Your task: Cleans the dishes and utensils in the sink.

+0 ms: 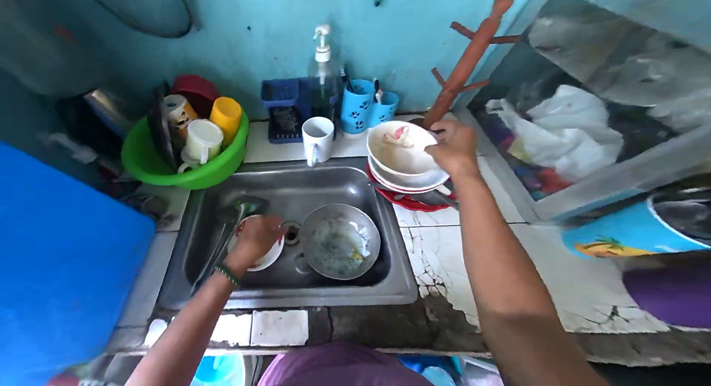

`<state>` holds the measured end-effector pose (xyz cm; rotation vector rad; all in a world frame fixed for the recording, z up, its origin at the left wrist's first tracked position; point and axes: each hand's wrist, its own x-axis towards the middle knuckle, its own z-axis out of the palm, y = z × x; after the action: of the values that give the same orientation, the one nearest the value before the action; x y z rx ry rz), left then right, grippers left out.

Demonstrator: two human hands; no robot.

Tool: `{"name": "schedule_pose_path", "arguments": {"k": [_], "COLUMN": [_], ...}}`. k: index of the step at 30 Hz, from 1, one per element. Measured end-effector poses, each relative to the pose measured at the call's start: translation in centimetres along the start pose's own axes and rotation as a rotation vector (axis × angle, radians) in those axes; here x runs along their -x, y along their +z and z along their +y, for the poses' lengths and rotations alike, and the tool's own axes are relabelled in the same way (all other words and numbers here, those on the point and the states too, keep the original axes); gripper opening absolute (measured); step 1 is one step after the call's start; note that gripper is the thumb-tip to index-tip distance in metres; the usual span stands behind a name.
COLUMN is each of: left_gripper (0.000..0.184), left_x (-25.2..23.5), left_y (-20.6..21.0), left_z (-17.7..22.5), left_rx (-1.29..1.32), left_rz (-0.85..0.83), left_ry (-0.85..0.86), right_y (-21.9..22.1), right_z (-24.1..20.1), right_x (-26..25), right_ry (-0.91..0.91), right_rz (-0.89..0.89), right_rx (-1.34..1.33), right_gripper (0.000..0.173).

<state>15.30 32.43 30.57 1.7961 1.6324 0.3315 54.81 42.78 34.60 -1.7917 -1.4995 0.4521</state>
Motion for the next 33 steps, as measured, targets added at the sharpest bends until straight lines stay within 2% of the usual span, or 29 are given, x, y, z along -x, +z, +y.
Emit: {"name": "schedule_pose_path", "arguments": {"k": [2,4,6,8,9,11,14,15,17,18,20,22,25,27,31,33], "left_gripper": [0.035,0.045,0.053,0.047,0.039,0.046,0.064,0.067,0.069,0.07,0.071,0.068,0.072,0.071,0.067,0.062], "left_x": [-0.7,-1.2,-1.8,-1.6,-1.4,-1.2,-0.5,-0.4,-0.8,-1.1,-1.5,-1.7,-0.7,-0.2,-1.8,-3.1], "left_y": [0.1,0.4,0.7,0.6,0.6,0.6,0.7,0.9,1.7,2.2,3.3,4.2,5.0,5.9,8.6,9.7], "left_z": [1.9,3.9,4.7,5.1,5.1,3.7,0.8,0.3,-0.4,-0.6,-1.1,-1.6,0.1,2.4,5.5,5.7], "left_rx": [0.446,0.823,1.008,1.077,1.049,0.895,0.417,0.274,0.079,0.013,-0.105,-0.173,-0.076,-0.001,-0.136,-0.151], "left_rz": [0.054,0.003,-0.088,-0.055,0.06,0.261,0.447,0.477,0.471,0.446,0.406,0.45,0.54,0.473,0.074,-0.029], "left_ry": [-0.003,-0.027,-0.036,-0.103,-0.162,-0.203,-0.002,0.073,0.165,0.173,0.18,0.26,0.384,0.364,0.043,-0.094], "right_y": [1.2,3.4,6.2,8.9,10.1,12.0,14.4,15.2,16.6,17.2,18.0,18.2,17.5,16.8,16.5,16.5], "right_z": [-2.2,-4.6,-6.4,-7.4,-7.6,-7.2,-4.7,-3.9,-2.7,-2.2,-1.1,-0.7,-0.8,-0.9,-1.0,-0.7], "right_x": [1.4,3.4,5.4,7.0,7.8,9.5,11.8,12.6,14.0,14.5,15.1,15.0,14.7,14.5,14.0,13.6], "right_ry": [-0.096,-0.186,-0.222,-0.219,-0.202,-0.168,-0.218,-0.229,-0.223,-0.21,-0.195,-0.196,-0.181,-0.146,-0.065,0.016], "right_rz": [-0.038,-0.11,-0.196,-0.282,-0.333,-0.446,-0.778,-0.912,-1.103,-1.129,-1.074,-1.031,-1.019,-1.026,-1.048,-1.002], "right_rx": [-0.091,-0.171,-0.248,-0.308,-0.313,-0.262,0.122,0.281,0.519,0.578,0.618,0.645,0.675,0.691,0.639,0.527], "right_gripper": [0.052,0.051,0.046,0.038,0.035,0.031,0.027,0.033,0.056,0.064,0.071,0.07,0.065,0.059,0.056,0.052]}}
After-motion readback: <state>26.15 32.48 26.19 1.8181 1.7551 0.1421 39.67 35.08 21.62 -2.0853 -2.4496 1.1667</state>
